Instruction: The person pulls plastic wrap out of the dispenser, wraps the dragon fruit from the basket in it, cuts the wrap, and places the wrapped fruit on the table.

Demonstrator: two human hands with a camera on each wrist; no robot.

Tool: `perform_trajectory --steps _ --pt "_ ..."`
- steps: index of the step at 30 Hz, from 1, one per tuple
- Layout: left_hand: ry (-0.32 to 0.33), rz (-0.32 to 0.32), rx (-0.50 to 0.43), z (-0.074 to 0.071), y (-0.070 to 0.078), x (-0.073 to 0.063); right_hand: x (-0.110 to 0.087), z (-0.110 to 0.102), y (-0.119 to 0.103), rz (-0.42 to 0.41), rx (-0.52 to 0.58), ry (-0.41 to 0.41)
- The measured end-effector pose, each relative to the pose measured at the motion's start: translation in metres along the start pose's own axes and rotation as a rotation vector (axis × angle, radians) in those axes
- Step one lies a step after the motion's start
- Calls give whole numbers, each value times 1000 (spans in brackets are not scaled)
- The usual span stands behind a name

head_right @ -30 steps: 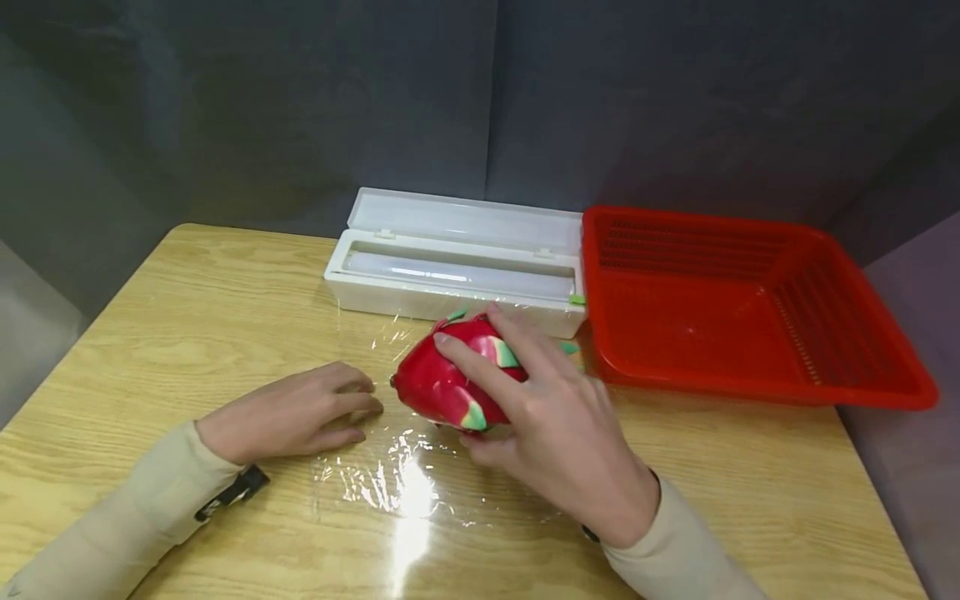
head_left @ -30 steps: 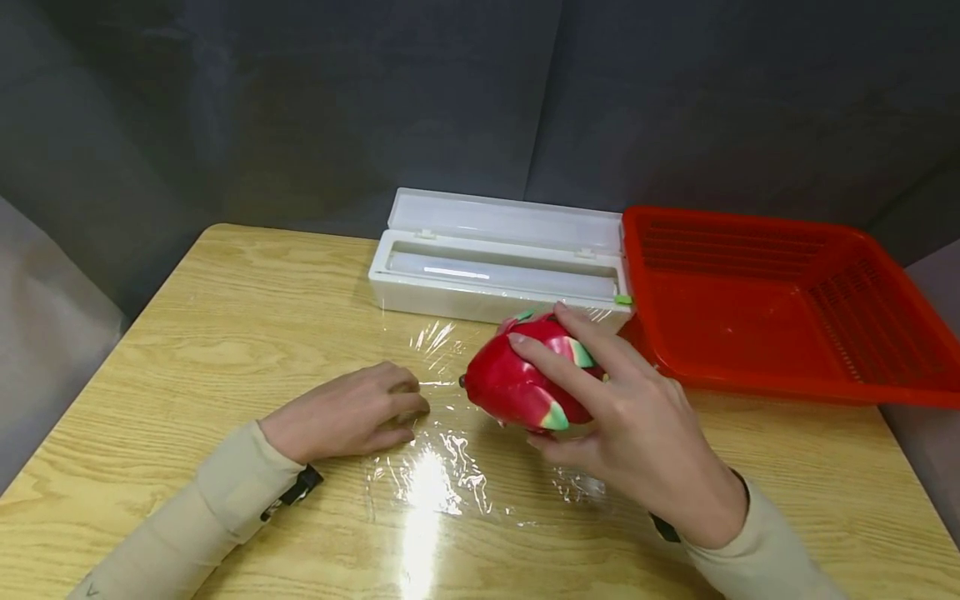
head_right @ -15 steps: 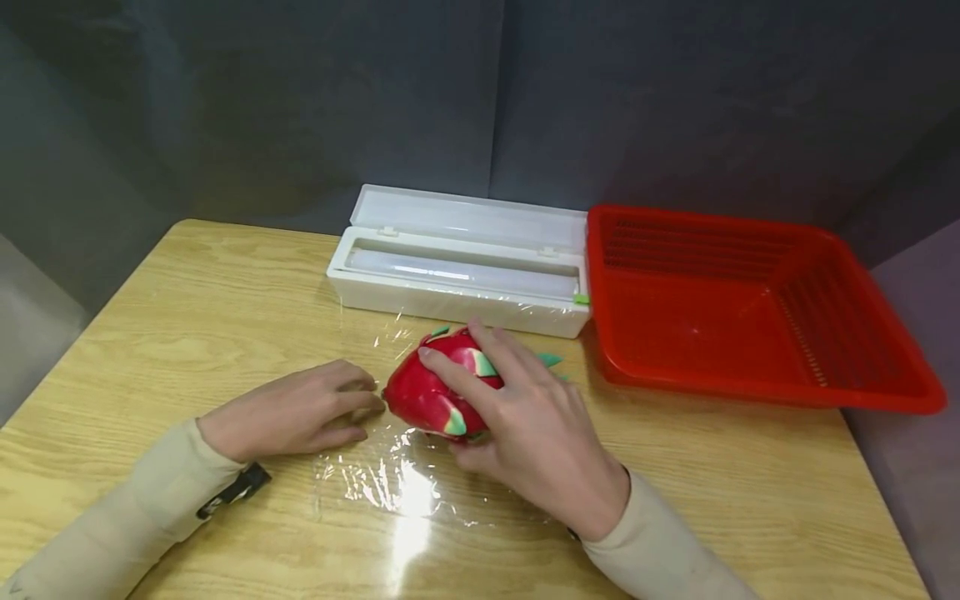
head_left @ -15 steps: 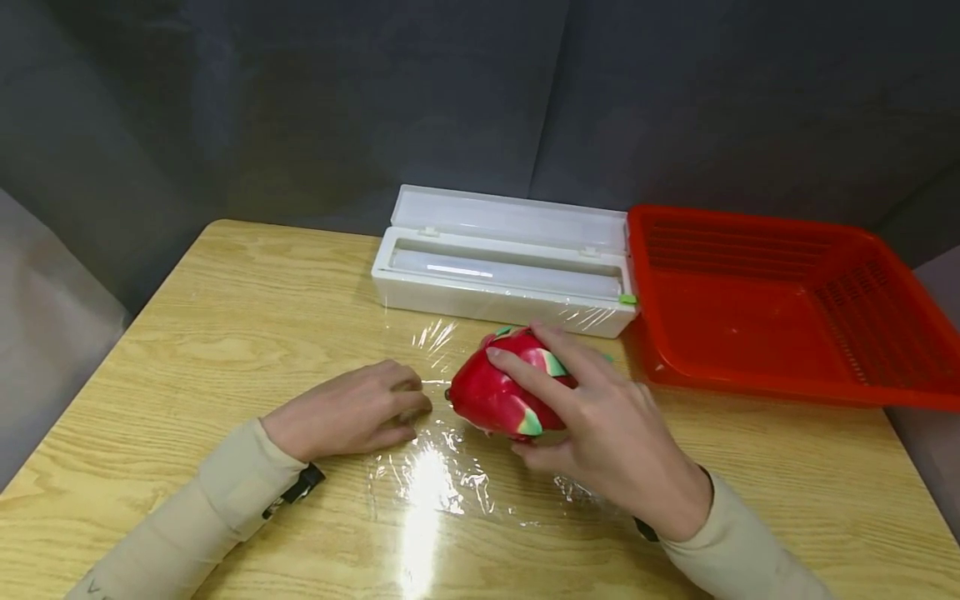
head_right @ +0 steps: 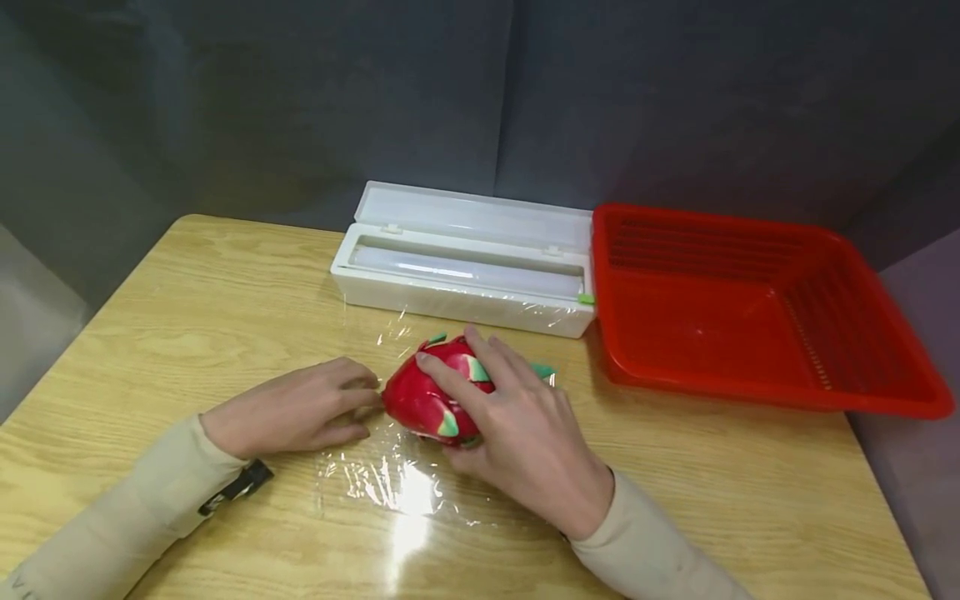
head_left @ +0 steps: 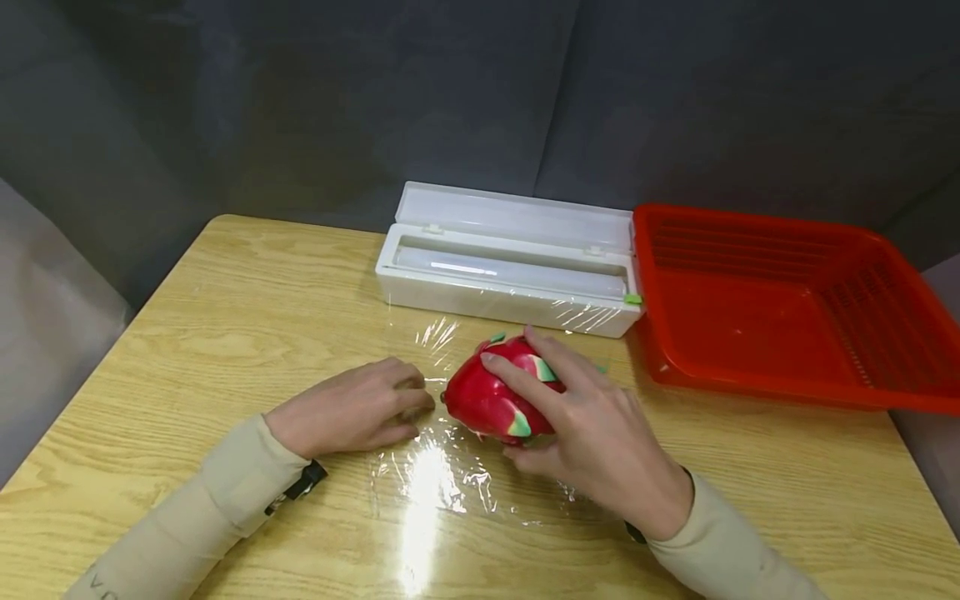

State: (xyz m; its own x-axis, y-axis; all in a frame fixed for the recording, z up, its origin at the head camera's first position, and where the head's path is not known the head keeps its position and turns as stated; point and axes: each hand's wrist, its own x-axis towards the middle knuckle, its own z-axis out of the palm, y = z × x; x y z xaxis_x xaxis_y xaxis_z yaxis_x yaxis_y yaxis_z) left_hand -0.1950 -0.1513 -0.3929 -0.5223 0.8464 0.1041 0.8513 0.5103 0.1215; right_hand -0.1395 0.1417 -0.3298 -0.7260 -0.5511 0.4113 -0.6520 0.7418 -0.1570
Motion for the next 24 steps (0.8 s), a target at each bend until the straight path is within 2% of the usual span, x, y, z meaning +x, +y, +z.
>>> perform_trajectory --steps 24 --pt "-11 -25 -28 -2 0 -1 -1 23 -8 20 5 -45"
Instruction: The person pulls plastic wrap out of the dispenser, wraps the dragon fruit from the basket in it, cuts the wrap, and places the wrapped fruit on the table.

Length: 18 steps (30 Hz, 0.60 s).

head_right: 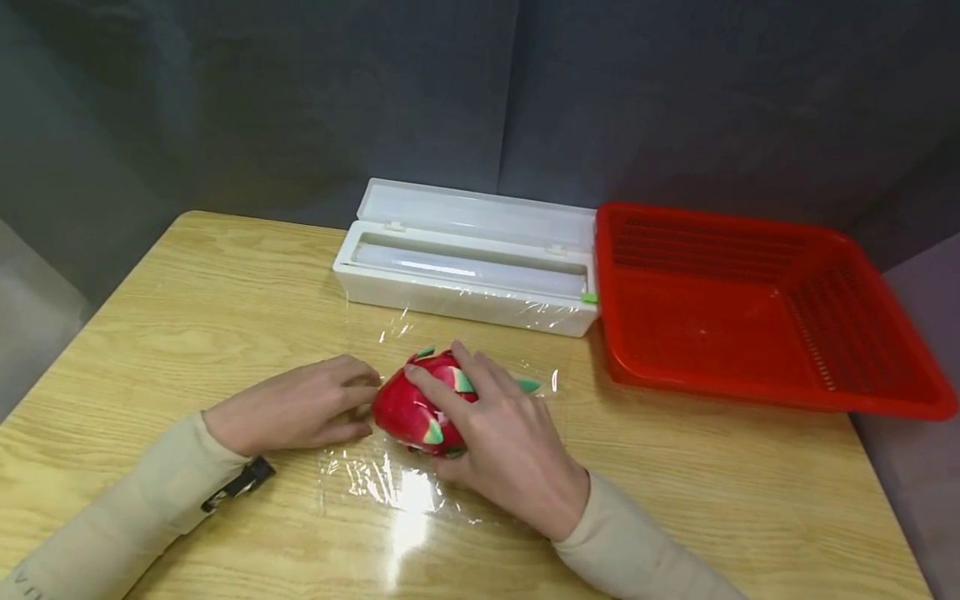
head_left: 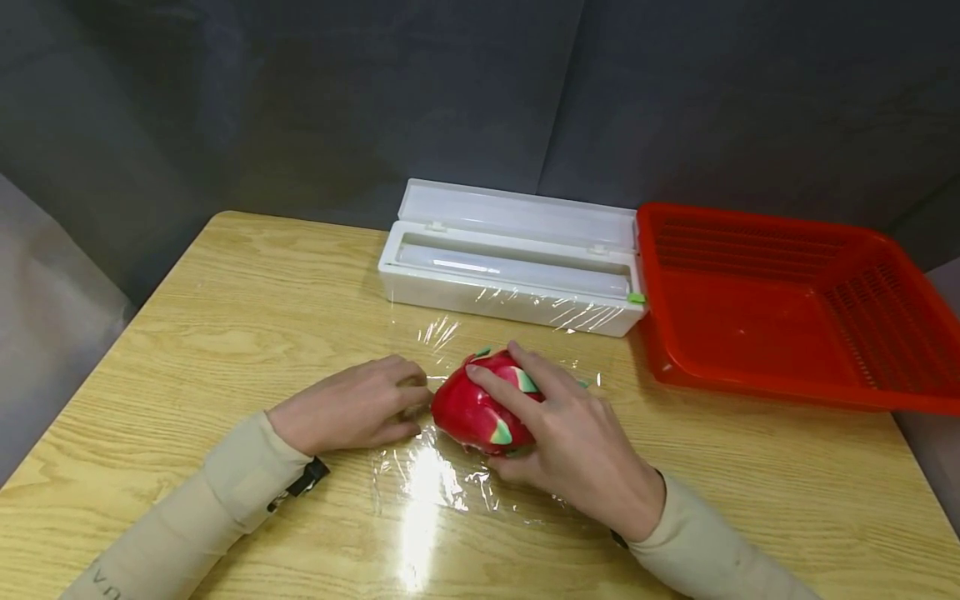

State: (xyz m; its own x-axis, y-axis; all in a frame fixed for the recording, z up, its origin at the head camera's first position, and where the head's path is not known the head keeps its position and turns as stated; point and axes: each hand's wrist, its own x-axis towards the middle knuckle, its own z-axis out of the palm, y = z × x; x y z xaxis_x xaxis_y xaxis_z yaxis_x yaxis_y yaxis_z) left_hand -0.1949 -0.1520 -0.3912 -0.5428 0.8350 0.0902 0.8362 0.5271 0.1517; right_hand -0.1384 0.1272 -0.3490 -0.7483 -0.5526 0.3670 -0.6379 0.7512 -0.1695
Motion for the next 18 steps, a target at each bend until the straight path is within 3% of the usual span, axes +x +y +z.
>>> perform_trajectory --steps 18 --pt "-8 -9 -4 -1 0 0 -1 11 -5 9 -4 -27"
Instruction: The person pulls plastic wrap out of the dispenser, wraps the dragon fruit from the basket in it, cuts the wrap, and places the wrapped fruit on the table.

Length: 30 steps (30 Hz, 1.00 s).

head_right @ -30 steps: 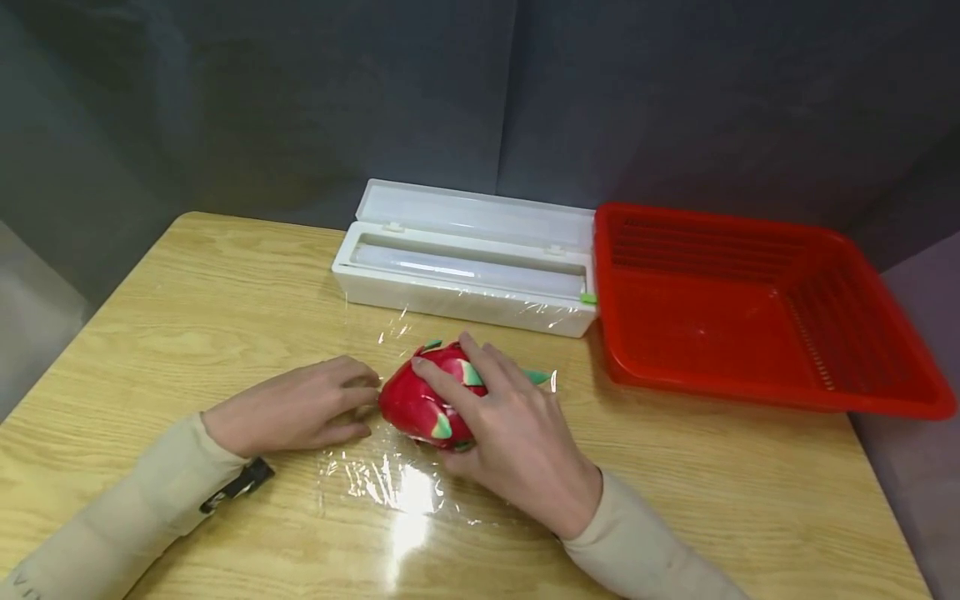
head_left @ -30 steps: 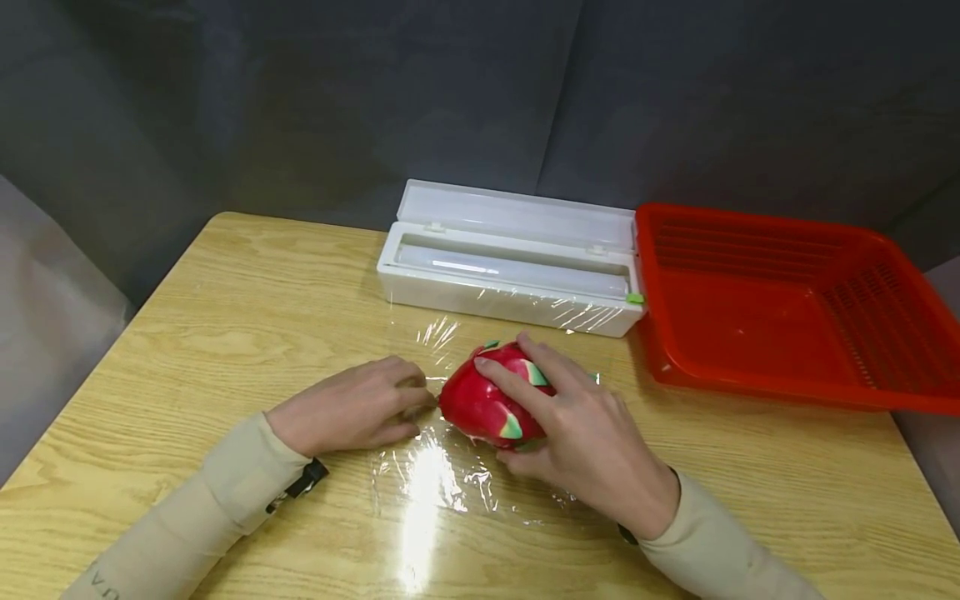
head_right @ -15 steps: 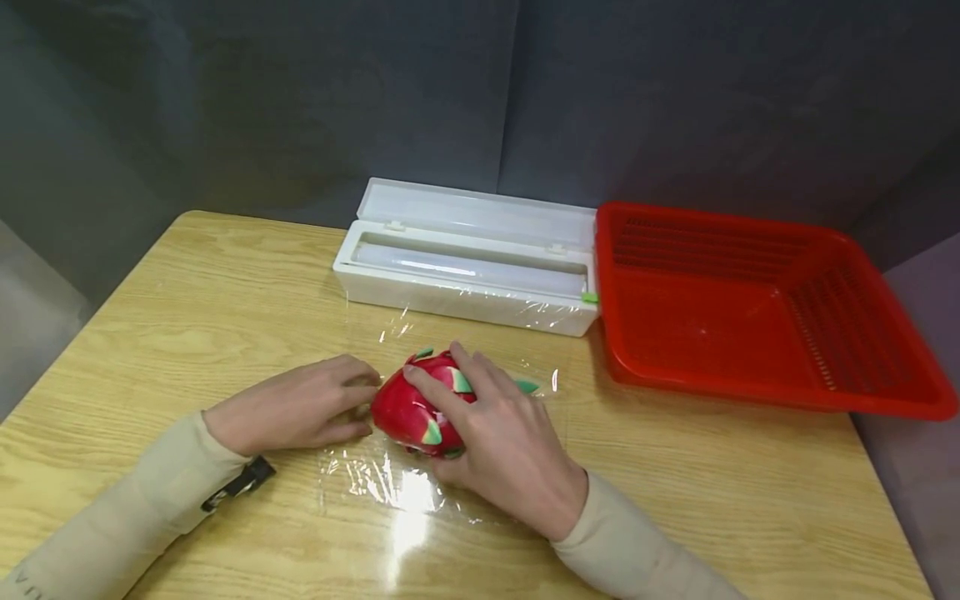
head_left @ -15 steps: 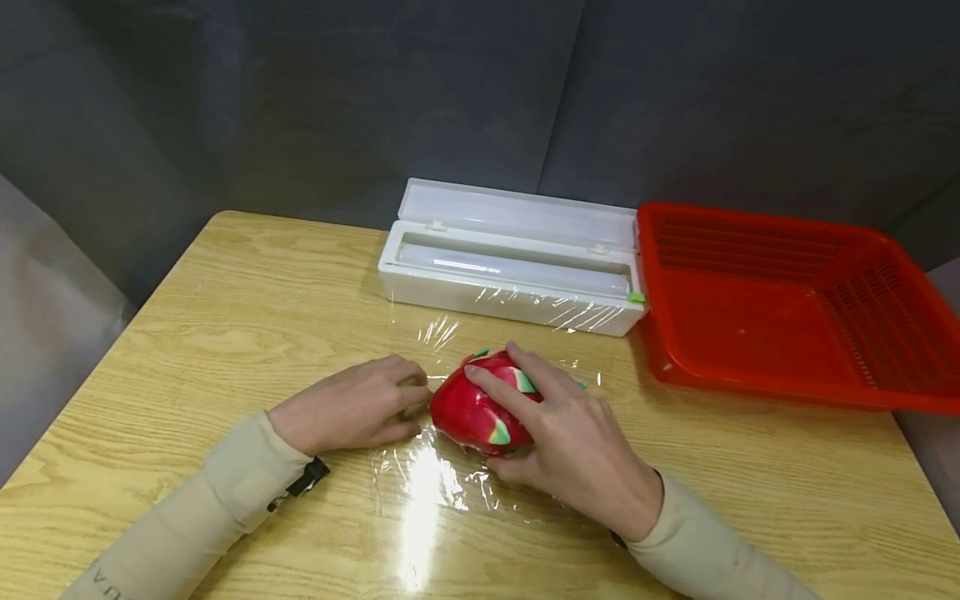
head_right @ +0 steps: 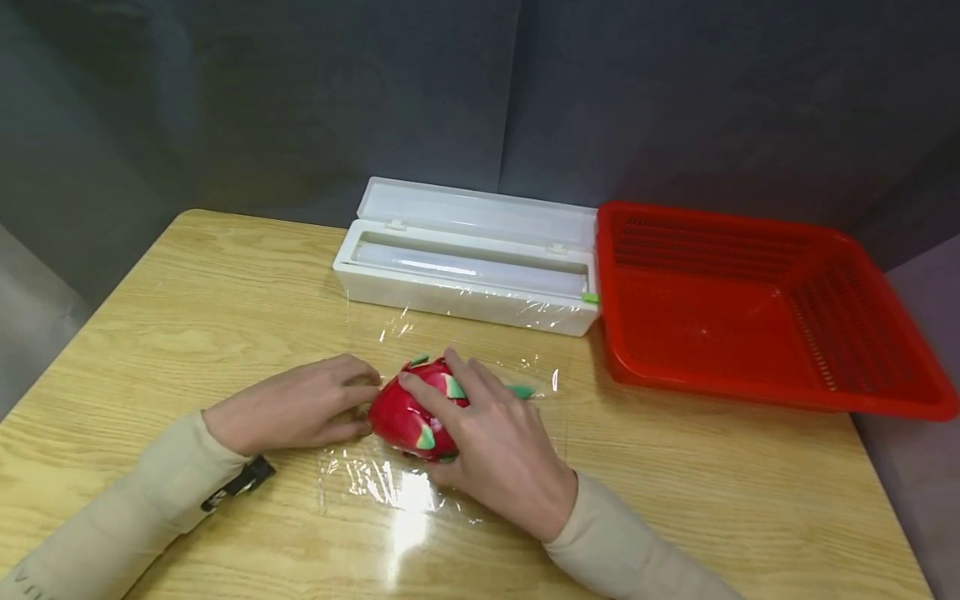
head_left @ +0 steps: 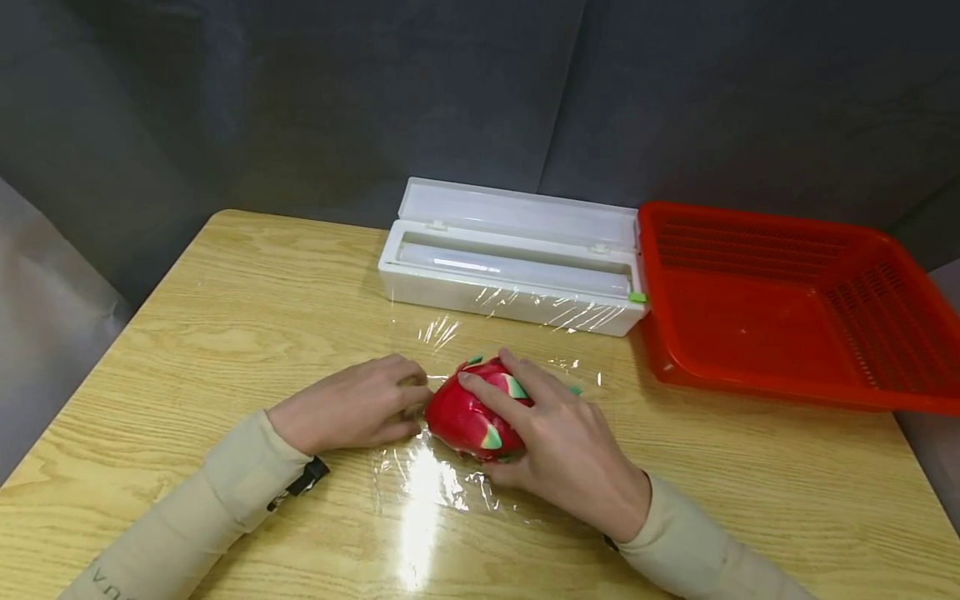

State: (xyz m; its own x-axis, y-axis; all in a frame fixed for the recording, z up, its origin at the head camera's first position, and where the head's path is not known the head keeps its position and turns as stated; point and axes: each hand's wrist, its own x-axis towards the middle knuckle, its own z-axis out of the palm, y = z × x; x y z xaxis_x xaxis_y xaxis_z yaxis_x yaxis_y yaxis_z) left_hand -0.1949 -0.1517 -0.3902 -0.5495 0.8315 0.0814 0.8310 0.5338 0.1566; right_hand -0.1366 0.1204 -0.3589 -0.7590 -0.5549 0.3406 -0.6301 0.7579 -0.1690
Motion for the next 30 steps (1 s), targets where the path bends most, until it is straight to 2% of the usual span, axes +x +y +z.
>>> perform_trajectory --steps 15,30 --pt "4 -3 15 1 -1 -1 0 6 -3 24 -29 -28" --pt "-1 -25 -5 0 1 -1 -1 10 -5 4 -74 17"
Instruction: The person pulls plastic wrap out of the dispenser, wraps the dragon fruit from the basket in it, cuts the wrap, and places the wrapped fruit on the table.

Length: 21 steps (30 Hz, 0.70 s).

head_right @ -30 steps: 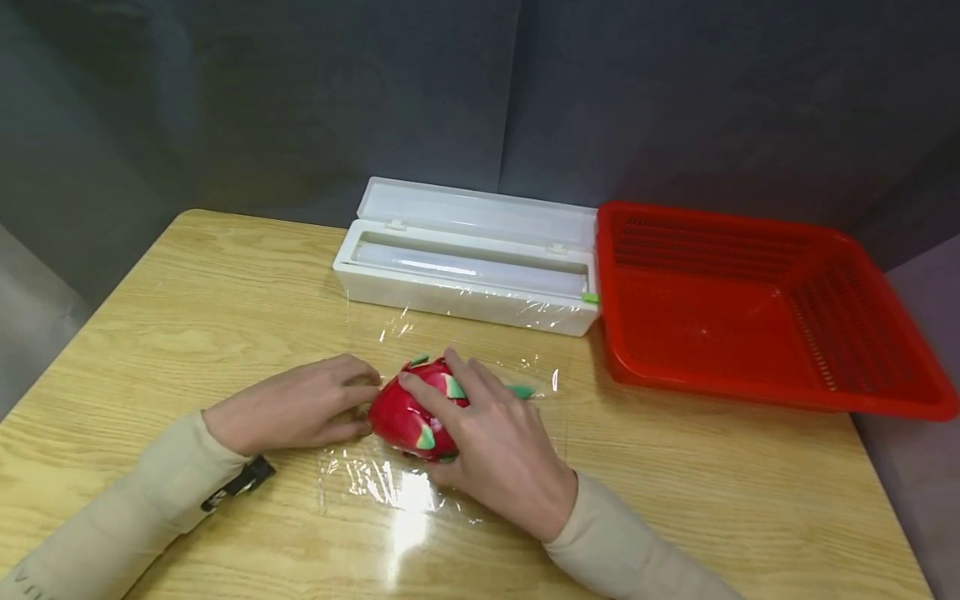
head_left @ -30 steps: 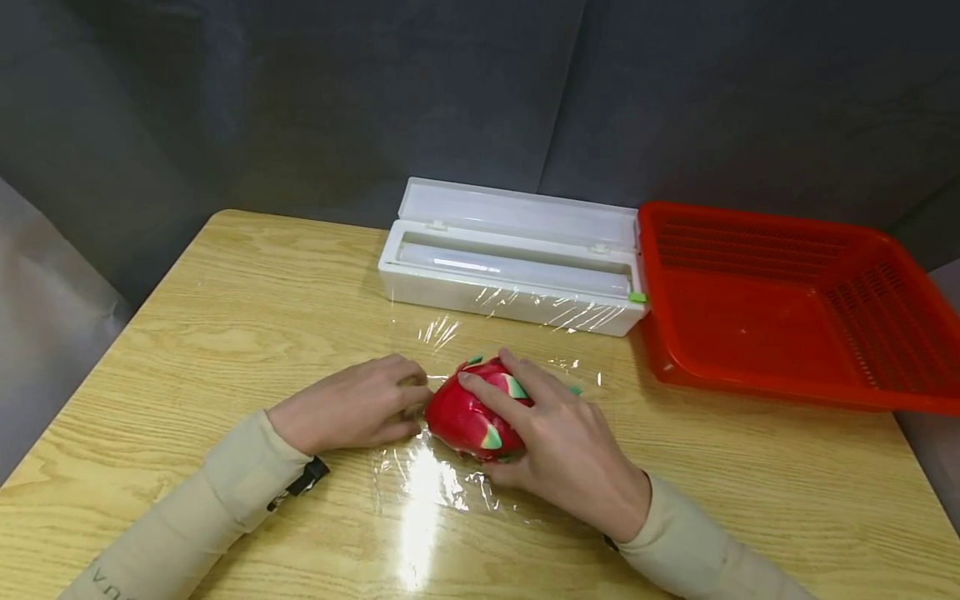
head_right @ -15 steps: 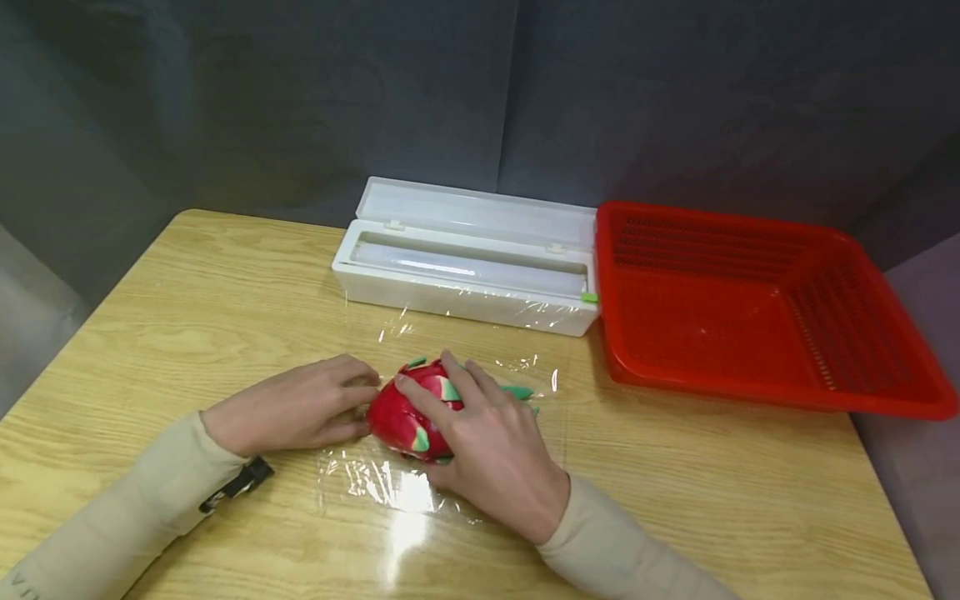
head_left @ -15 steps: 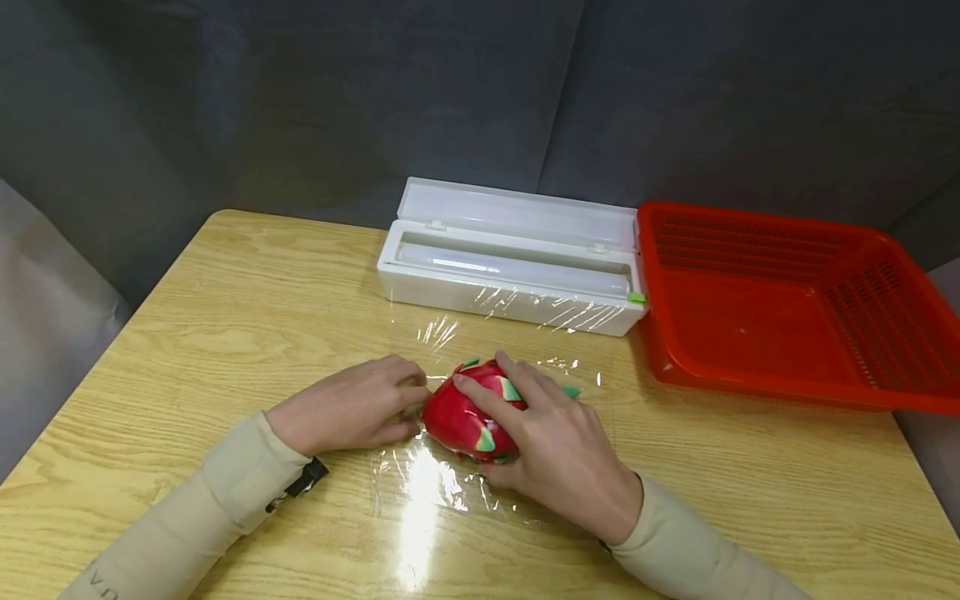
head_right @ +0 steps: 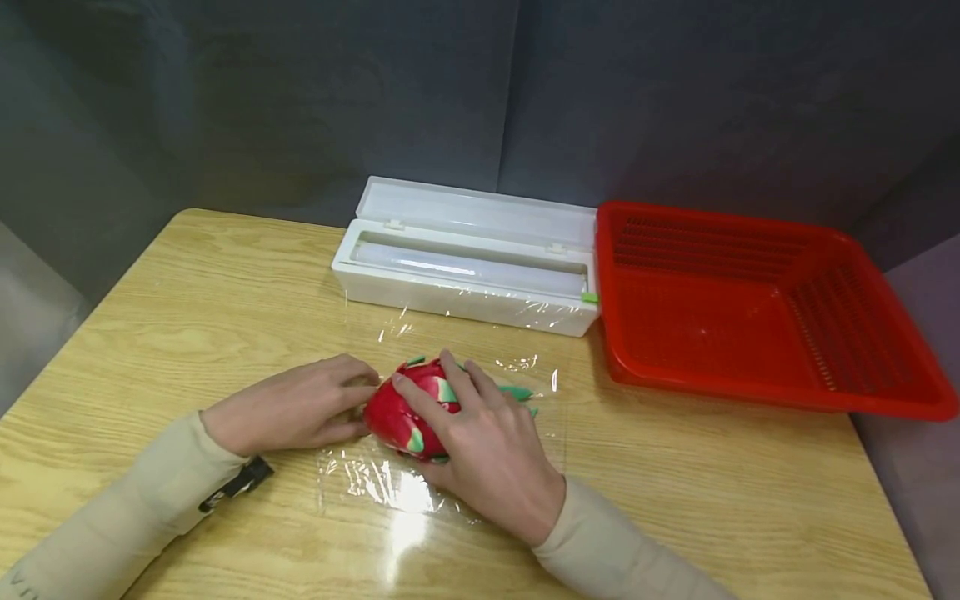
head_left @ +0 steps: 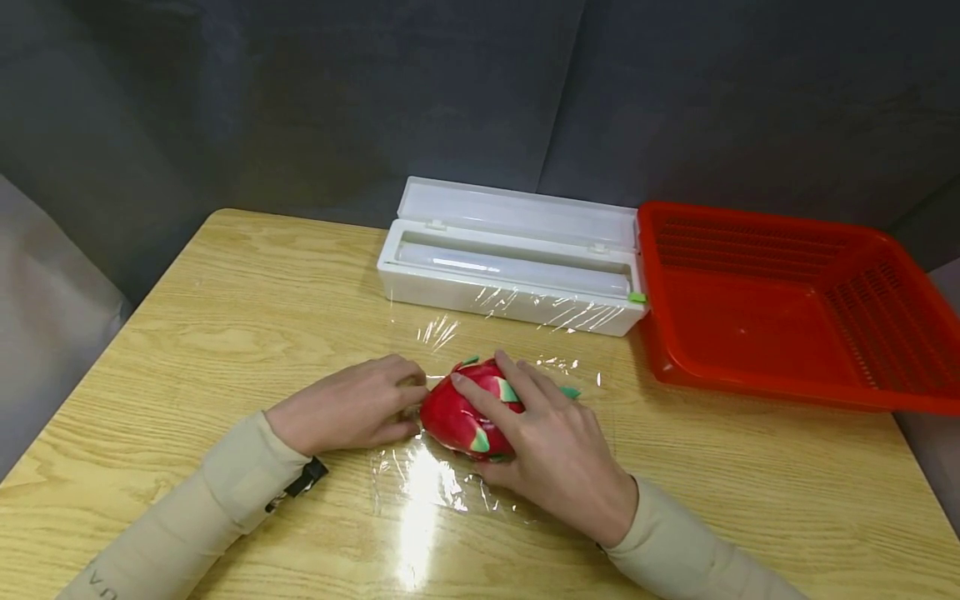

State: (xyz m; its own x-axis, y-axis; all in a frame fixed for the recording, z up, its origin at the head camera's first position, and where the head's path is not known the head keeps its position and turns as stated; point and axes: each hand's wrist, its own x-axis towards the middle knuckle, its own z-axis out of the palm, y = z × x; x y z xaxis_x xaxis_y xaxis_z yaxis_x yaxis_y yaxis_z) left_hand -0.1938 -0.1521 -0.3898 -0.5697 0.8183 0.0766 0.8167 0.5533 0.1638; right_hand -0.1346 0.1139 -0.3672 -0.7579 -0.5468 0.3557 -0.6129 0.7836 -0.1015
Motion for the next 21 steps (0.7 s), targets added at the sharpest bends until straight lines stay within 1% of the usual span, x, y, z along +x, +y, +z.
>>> perform_trajectory --steps 12,21 --pt "-11 -29 -18 0 0 0 -1 4 -3 -42 -31 35" --pt "-16 -23 -15 0 0 0 -1 6 -3 -47 -39 50"
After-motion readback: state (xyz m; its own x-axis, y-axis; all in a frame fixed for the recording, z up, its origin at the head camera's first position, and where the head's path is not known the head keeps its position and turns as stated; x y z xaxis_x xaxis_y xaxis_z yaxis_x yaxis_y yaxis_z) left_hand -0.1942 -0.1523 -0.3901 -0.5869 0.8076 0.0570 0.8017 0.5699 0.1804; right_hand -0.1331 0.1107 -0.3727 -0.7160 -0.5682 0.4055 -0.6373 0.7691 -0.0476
